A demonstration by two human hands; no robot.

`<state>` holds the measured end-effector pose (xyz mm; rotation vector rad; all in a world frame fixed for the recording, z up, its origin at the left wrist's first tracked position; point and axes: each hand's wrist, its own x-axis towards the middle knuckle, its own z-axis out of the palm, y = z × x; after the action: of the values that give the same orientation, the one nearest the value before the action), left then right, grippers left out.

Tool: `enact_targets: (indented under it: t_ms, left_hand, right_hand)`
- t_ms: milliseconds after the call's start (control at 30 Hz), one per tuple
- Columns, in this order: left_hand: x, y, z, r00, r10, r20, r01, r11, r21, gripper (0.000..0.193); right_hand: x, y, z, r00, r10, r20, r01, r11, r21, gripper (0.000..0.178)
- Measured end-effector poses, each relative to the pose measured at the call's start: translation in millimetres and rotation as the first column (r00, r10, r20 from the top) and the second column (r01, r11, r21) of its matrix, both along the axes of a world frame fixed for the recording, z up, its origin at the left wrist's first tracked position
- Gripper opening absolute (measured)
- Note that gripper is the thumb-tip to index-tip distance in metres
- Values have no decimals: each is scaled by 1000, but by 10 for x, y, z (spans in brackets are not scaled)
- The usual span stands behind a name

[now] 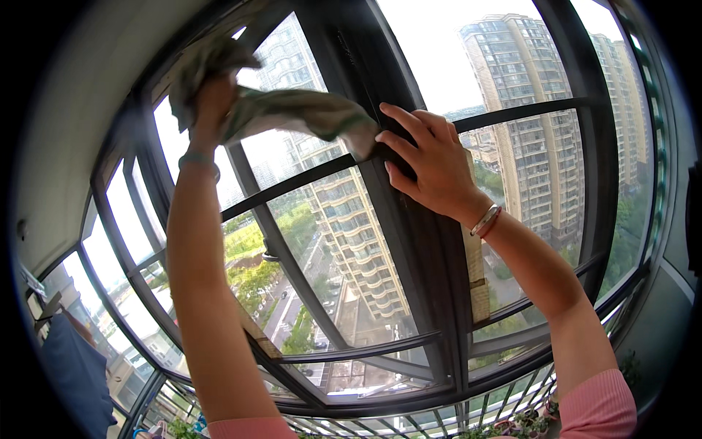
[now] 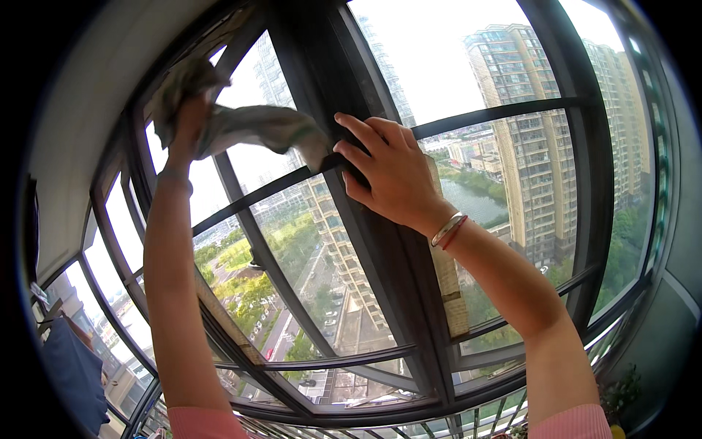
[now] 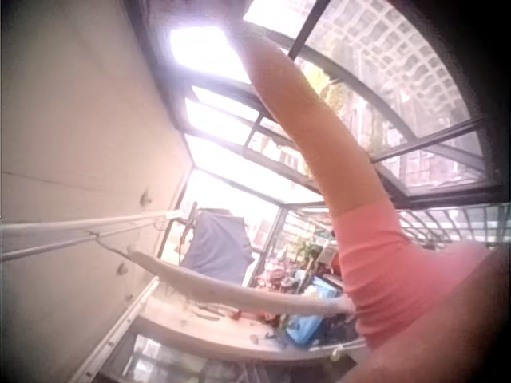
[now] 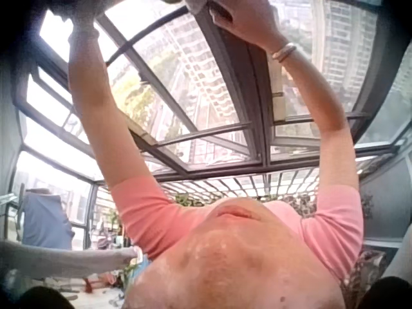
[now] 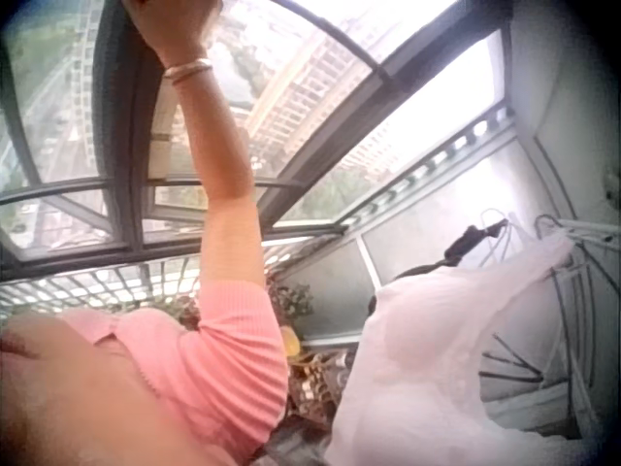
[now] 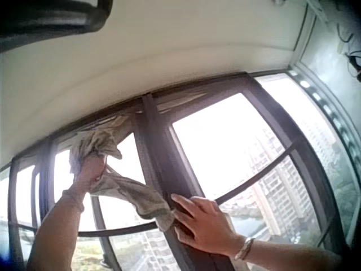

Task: The person cleans the window frames and glass panes on a balcony using a cloth. They wipe the metal frames and glass surfaces, then rinse the cloth in a green basin of water and wring it out before resuming the cleaning task.

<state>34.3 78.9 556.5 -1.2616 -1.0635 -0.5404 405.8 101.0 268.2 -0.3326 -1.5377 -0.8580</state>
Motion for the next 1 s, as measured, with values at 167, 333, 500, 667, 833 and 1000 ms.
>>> enact_targets:
  t_ms: [167, 333, 500, 667, 833, 1000]
  left_hand:
    - [-1721, -469, -1083, 810, 586, -38, -556, 786, 270, 39]
    - [-1363, -198, -1595, 896, -374, 240, 358, 927, 112, 42]
    - [961, 92, -1959, 480, -777, 407, 862, 333, -381, 44]
    - [1848, 5, -1804, 915, -397, -70, 381, 909, -171, 43]
    - [435, -47, -1231, 995, 82, 55, -75, 991, -114, 31]
    - [-1709, -580, -1262, 935, -171, 311, 193, 980, -43, 30]
  right_hand:
    - [-74, 50, -5, 999, 42, -9, -42, 999, 5, 31]
    - [-51, 58, 18, 998, 59, -12, -58, 998, 28, 29]
    - [-73, 36, 26, 999, 53, -5, -53, 999, 12, 30]
    - [1, 6, 36, 999, 7, -43, -7, 1000, 8, 33]
    - [-74, -21, 23, 1000, 0, -18, 0, 1000, -2, 29]
    - [-115, 2, 0, 998, 59, -28, -58, 998, 20, 29]
